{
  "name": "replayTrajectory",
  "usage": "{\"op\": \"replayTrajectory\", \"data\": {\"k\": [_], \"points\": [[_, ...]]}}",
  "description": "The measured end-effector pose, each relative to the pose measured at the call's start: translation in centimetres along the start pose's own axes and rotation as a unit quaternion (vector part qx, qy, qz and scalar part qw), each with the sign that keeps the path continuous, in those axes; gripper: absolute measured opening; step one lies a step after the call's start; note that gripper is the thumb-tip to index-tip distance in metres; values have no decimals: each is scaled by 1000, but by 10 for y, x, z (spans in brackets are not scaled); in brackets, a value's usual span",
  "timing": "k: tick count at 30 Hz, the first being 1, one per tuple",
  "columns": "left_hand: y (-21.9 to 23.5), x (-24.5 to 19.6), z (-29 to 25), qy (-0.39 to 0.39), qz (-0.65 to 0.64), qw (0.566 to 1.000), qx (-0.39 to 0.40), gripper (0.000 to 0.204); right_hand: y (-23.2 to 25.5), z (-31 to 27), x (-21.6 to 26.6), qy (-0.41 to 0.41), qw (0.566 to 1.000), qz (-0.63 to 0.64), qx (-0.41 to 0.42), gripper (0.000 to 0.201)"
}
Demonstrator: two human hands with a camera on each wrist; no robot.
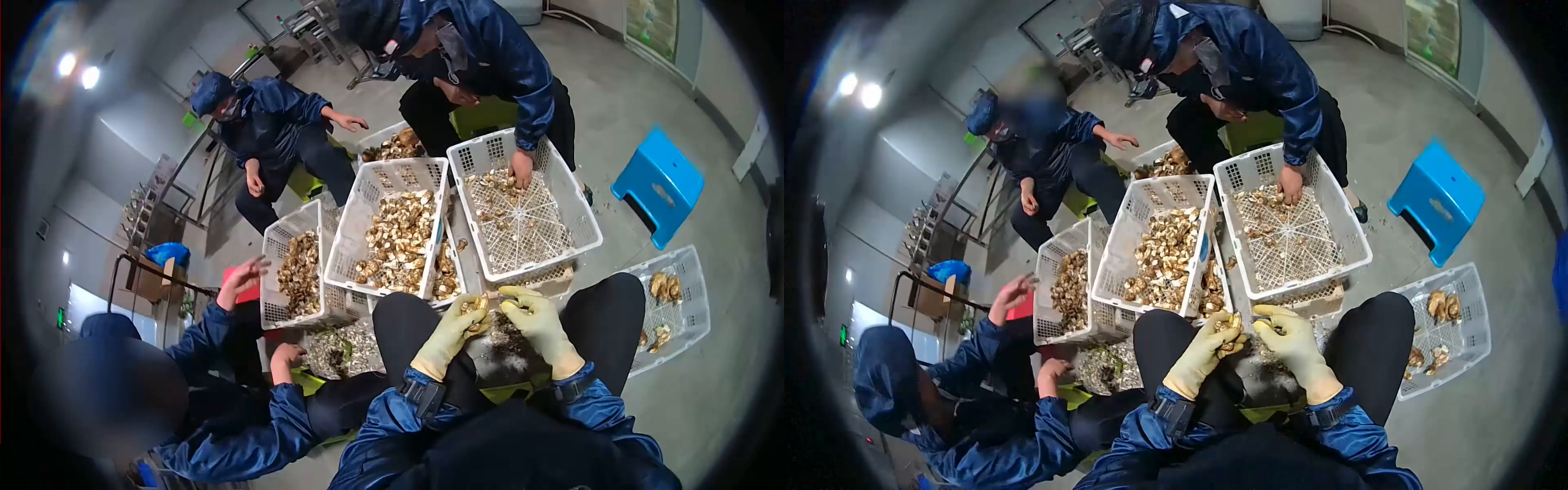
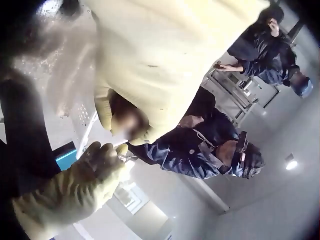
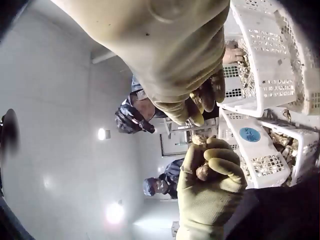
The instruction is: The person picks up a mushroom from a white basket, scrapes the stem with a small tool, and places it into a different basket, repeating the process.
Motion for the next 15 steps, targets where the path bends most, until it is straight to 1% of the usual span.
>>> {"op": "replayTrajectory", "data": {"k": [1,2,3,4,7,8,10,12,13,14,15], "points": [[7,5,-1,-1,21,1000,-5,29,-3,1,1,23,999,-34,25,16],[14,9,-1,-1,42,999,-11,29,-6,-1,0,12,999,-35,34,16],[13,7,-3,-2,49,999,9,27,-10,-1,6,1,998,-28,51,16],[14,5,-6,-8,56,998,12,25,-13,-2,9,-12,997,-20,69,17],[8,-5,-10,-52,91,994,27,27,-24,-4,3,-22,994,-29,108,23],[13,-3,-12,-40,83,996,16,31,-28,-4,3,-31,993,-26,114,23],[10,-10,-17,-43,63,997,31,32,-30,-2,4,-34,991,-38,126,24],[6,-18,-22,-55,77,996,0,30,-33,-1,10,-35,991,-35,127,24],[5,-21,-25,-65,87,994,-15,30,-34,-1,5,-47,991,-18,124,24],[5,-23,-26,-74,100,992,-29,30,-35,-1,5,-38,991,-26,128,23],[8,-22,-21,-85,120,989,-26,31,-36,0,5,-28,990,-33,131,22]]}}
Point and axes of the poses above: each hand's wrist, its own z-axis towards the middle knuckle, its own y-axis out of the back of the hand, x = y × z, the point moved 5 cm from there along z, towards the middle knuckle, and after that the axes turned 6 degrees about x, right-handed, at the moved point
